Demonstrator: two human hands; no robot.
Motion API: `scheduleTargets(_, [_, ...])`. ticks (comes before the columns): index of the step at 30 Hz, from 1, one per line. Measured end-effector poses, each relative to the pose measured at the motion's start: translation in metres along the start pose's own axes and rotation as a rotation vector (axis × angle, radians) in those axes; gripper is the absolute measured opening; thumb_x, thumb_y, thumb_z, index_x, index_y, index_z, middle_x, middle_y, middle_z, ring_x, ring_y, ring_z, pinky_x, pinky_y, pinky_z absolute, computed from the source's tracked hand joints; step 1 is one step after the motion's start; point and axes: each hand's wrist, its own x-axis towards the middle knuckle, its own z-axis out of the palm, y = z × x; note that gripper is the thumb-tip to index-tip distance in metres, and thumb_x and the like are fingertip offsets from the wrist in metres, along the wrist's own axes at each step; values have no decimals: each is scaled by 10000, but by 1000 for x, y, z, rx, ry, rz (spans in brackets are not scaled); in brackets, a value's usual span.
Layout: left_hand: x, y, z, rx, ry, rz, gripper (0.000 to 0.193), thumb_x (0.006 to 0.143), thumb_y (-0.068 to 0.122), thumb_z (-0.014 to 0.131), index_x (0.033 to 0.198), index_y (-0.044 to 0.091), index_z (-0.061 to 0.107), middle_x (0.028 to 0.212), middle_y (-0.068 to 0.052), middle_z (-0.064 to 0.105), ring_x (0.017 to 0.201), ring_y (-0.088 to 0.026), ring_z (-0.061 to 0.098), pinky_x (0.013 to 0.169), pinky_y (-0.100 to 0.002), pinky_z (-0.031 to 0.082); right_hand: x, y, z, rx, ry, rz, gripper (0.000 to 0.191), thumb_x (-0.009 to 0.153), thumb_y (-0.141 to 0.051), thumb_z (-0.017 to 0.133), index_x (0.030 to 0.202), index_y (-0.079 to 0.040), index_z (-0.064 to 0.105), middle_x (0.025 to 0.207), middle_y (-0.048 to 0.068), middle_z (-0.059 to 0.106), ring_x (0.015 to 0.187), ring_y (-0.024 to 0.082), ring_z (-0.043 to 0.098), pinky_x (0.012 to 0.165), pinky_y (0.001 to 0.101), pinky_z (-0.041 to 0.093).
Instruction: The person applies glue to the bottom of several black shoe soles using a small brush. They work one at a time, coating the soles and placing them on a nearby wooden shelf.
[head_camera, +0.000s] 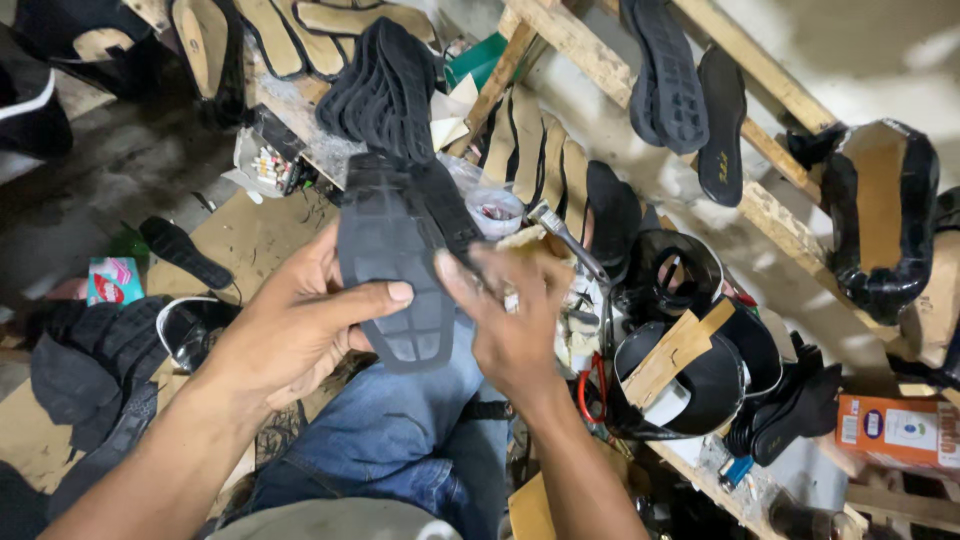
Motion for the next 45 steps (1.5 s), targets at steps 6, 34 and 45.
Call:
scheduleTargets(6, [-2,3,4,-11,-27,-41,675,839,-42,672,1460,119,463,1085,-62,711,894,-145,719,694,-359,640,11,3,-3,149,53,160,505,956,117,610,1247,-270,753,1207,96,579,1180,250,473,1044,384,374])
scheduleTargets(34, [12,-1,-1,-78,368,459,870,923,-148,625,1564,176,133,1273,-92,583,991,-193,684,651,-339,587,-5,-53,9,-25,-196,109,635,860,37,634,1405,-287,660,1264,35,579,1189,301,380,1061,415,306])
scheduleTargets(45, [-4,29,-36,590,395,507,689,844,-63,735,1467,10,451,1218,-126,675,994,-140,714,768,-232,574,-21,53,17,-388,-594,578,425,923,-480,643,1136,-125,743,1471,148,431,1356,433,329,1021,718,258])
